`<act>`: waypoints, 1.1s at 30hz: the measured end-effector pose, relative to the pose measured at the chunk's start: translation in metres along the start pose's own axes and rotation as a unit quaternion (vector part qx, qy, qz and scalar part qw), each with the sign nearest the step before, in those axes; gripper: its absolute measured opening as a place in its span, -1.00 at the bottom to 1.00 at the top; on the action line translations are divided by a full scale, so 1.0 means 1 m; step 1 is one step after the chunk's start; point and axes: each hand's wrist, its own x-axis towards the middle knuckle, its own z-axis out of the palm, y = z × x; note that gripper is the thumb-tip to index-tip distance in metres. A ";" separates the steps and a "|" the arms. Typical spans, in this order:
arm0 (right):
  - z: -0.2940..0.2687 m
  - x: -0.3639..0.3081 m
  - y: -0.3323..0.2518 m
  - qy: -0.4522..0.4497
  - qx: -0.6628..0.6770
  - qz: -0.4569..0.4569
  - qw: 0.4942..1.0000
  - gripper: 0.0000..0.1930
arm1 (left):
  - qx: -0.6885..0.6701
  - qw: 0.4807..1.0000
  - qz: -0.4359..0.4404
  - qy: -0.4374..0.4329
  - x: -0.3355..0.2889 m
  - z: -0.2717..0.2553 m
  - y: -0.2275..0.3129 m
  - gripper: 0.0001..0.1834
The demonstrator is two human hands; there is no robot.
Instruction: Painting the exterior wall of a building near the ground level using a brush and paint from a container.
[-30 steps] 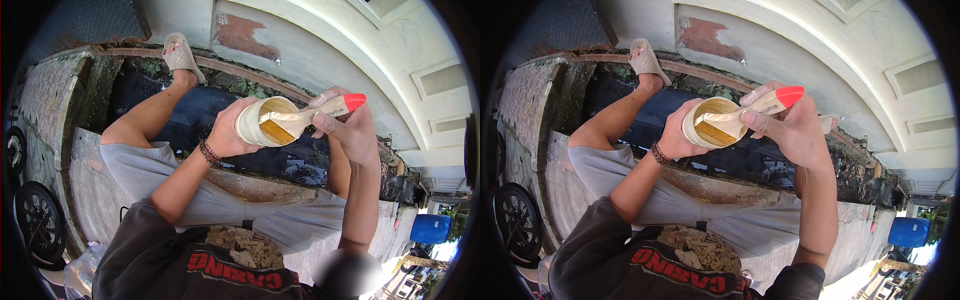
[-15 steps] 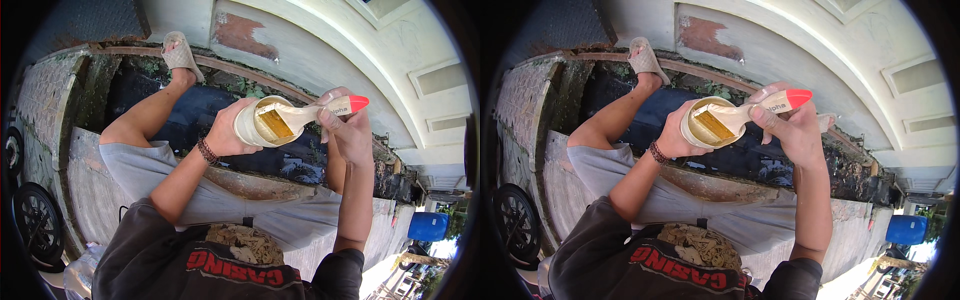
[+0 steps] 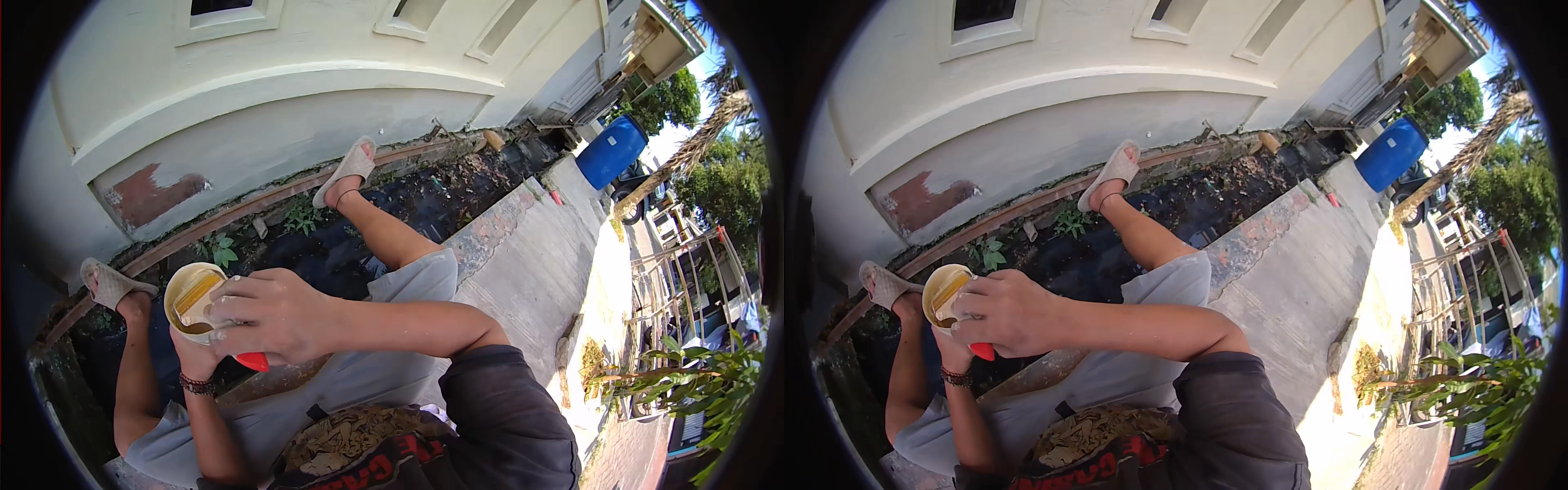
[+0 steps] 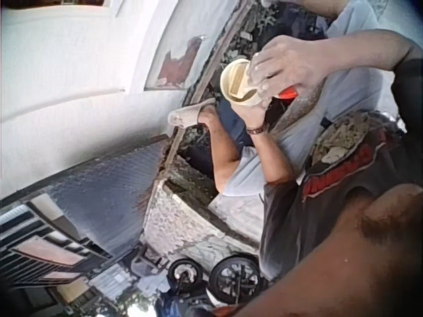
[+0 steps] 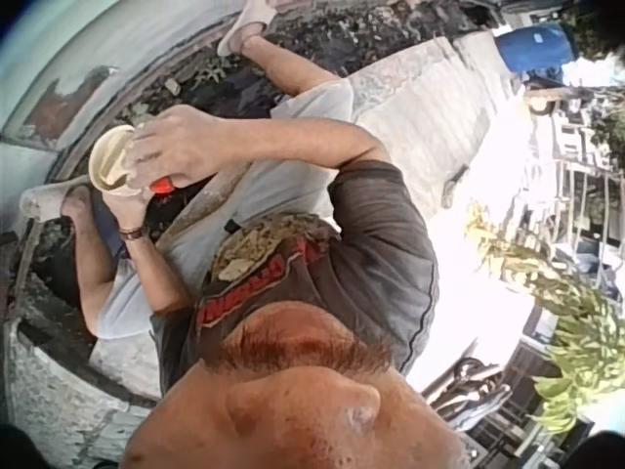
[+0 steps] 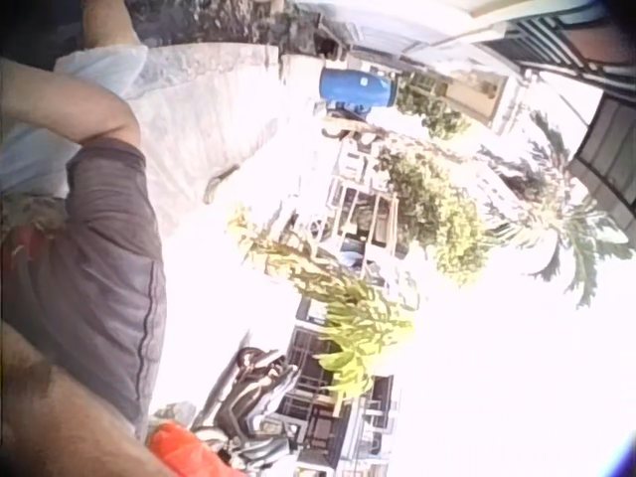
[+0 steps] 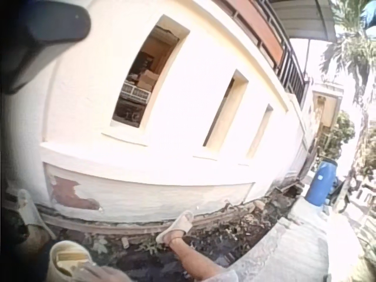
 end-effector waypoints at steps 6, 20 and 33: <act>-0.015 0.014 -0.002 0.020 0.043 0.114 0.992 -0.69 | 0.076 0.996 0.053 -0.015 -0.004 -0.007 -0.003 -0.02; -0.016 0.054 0.033 -0.083 0.479 0.425 0.763 -0.79 | 0.126 0.990 0.067 0.020 -0.019 -0.032 -0.017 0.06; -0.001 0.042 -0.026 -0.004 -0.009 0.010 1.000 -0.61 | 0.110 0.984 0.137 0.032 -0.014 -0.039 0.001 0.00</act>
